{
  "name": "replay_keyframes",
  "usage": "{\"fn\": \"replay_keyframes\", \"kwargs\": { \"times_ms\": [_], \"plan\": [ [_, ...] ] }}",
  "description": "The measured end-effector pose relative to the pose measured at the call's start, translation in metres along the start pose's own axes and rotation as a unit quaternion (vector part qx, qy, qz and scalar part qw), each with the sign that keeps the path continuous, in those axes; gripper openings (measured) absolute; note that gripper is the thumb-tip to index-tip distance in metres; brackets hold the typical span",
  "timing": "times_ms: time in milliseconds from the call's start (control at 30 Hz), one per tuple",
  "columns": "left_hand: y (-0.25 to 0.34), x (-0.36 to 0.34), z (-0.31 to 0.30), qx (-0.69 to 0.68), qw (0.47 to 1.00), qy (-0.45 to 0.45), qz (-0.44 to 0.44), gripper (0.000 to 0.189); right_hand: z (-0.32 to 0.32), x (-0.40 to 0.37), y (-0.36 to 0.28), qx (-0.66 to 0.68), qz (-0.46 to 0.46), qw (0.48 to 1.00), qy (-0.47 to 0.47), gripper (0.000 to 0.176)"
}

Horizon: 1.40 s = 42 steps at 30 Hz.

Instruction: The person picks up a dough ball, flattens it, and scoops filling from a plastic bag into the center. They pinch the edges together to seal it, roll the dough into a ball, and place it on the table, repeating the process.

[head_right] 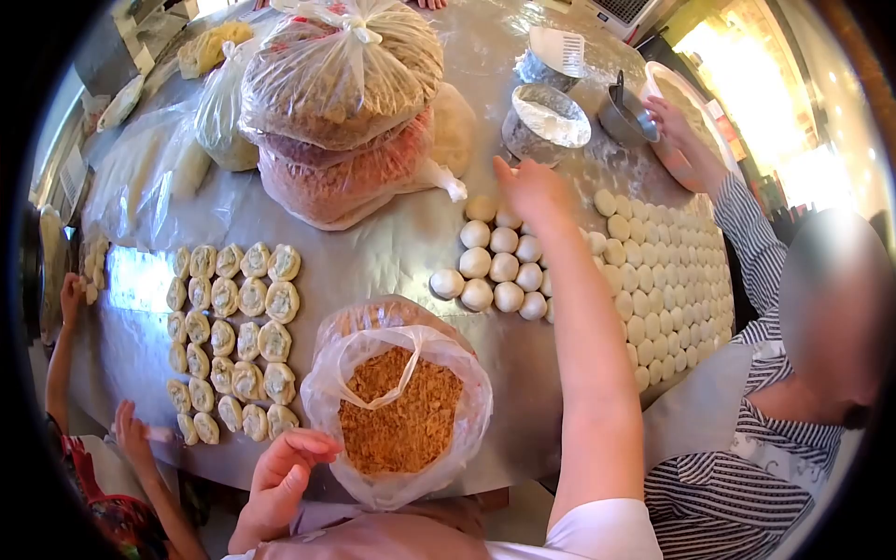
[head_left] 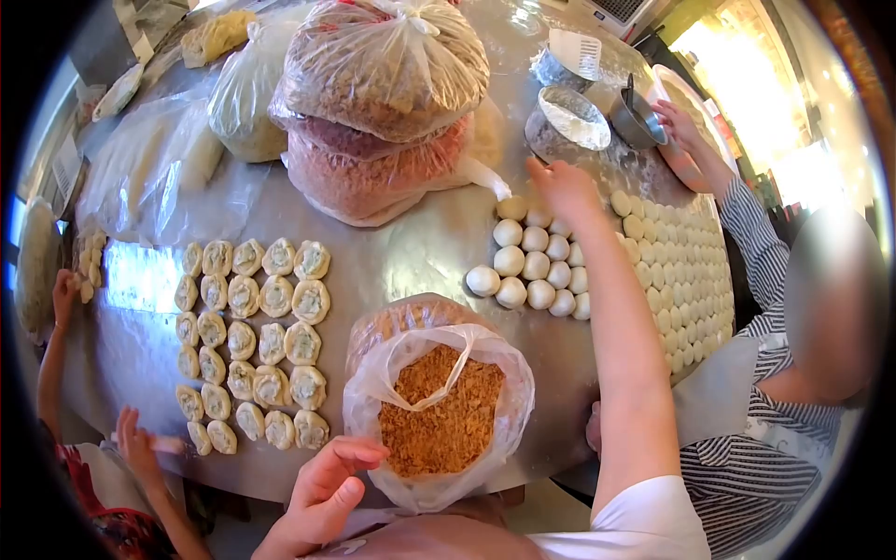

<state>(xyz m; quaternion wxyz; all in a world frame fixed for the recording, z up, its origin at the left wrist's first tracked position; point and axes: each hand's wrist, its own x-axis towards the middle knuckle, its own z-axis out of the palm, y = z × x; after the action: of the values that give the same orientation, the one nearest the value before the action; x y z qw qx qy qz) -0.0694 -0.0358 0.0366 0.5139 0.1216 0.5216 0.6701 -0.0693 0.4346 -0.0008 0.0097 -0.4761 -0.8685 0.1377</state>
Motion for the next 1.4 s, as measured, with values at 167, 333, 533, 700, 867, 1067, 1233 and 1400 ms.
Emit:
{"fn": "replay_keyframes", "kwargs": {
  "times_ms": [167,333,533,700,867,1067,1233,1400],
  "plan": [
    [0.006,0.007,0.010,0.013,1.000,0.026,-0.003,0.039,0.013,0.007,-0.004,0.009,-0.017,0.998,0.052,0.059],
    [0.003,0.010,0.005,0.016,0.999,0.044,0.002,0.039,-0.011,0.016,0.068,-0.025,0.029,0.998,0.054,0.061],
    [0.002,0.018,0.013,0.030,0.999,0.027,-0.036,0.040,-0.033,0.025,0.136,-0.080,0.139,0.987,-0.007,0.063],
    [-0.001,0.017,0.021,0.008,1.000,0.019,-0.017,0.039,-0.019,0.034,0.148,-0.083,0.139,0.987,-0.020,0.065],
    [-0.002,0.014,0.025,-0.005,0.999,0.027,-0.019,0.039,-0.005,0.032,0.141,-0.082,0.159,0.982,-0.057,0.064],
    [0.004,0.007,0.034,0.007,0.999,0.030,-0.038,0.038,-0.005,0.028,0.147,-0.096,0.123,0.983,-0.092,0.065],
    [0.013,0.004,0.040,0.023,0.997,0.032,-0.066,0.037,-0.007,0.019,0.136,-0.094,0.142,0.984,-0.052,0.063],
    [0.005,0.005,0.029,0.015,0.997,0.057,-0.052,0.041,-0.015,0.034,0.123,-0.004,0.025,0.999,0.024,0.046]
  ]
}}
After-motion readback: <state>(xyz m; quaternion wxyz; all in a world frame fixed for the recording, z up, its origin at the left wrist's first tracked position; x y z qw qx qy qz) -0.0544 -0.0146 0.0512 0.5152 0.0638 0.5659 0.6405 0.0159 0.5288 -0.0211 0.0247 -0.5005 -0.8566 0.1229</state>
